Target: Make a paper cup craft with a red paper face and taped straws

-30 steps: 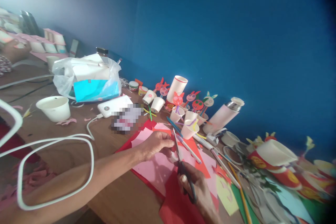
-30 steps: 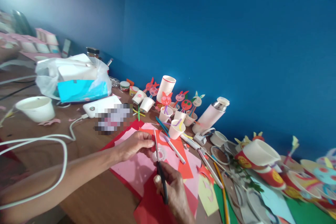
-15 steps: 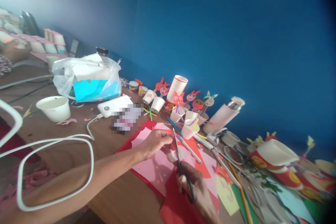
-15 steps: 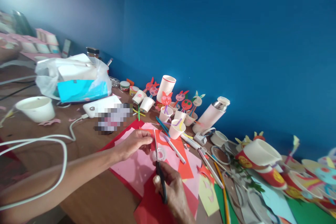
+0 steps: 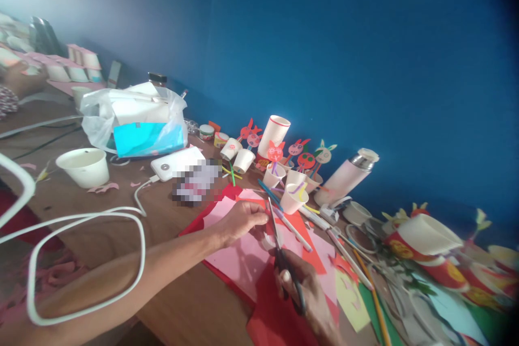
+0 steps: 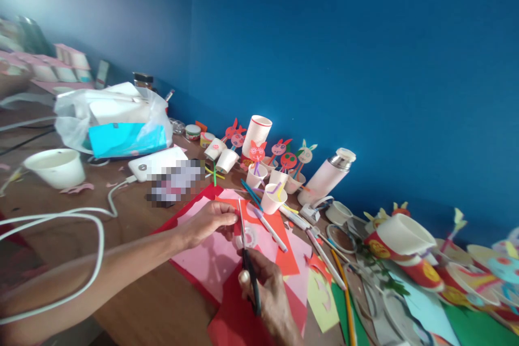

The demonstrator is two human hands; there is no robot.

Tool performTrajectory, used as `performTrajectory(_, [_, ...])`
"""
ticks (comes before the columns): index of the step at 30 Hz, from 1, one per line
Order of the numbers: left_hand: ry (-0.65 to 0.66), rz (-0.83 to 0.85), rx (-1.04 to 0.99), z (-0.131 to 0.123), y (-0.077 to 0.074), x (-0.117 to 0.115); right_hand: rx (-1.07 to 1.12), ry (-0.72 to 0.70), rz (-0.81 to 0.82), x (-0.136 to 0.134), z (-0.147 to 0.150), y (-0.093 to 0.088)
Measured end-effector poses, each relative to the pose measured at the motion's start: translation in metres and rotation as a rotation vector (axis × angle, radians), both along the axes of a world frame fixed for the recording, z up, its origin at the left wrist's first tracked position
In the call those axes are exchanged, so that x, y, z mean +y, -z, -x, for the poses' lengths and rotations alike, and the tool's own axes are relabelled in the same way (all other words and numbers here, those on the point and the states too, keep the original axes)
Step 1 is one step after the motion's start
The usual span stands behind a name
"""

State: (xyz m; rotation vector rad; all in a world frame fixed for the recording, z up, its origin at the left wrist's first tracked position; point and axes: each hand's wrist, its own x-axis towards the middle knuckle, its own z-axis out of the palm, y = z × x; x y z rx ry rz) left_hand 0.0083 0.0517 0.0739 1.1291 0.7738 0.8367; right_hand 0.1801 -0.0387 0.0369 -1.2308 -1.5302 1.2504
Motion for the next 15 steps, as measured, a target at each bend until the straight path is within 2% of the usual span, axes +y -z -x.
performTrajectory(5, [0.014,0.001,-0.014,0.0000,0.0035,0.0018,0.024,0.001,0.020,0.0002,-0.0017,0.0003])
performTrajectory(15, [0.033,0.020,-0.046,0.0014,0.0002,0.0021,0.022,-0.008,0.025,-0.0006,-0.0019,-0.0026])
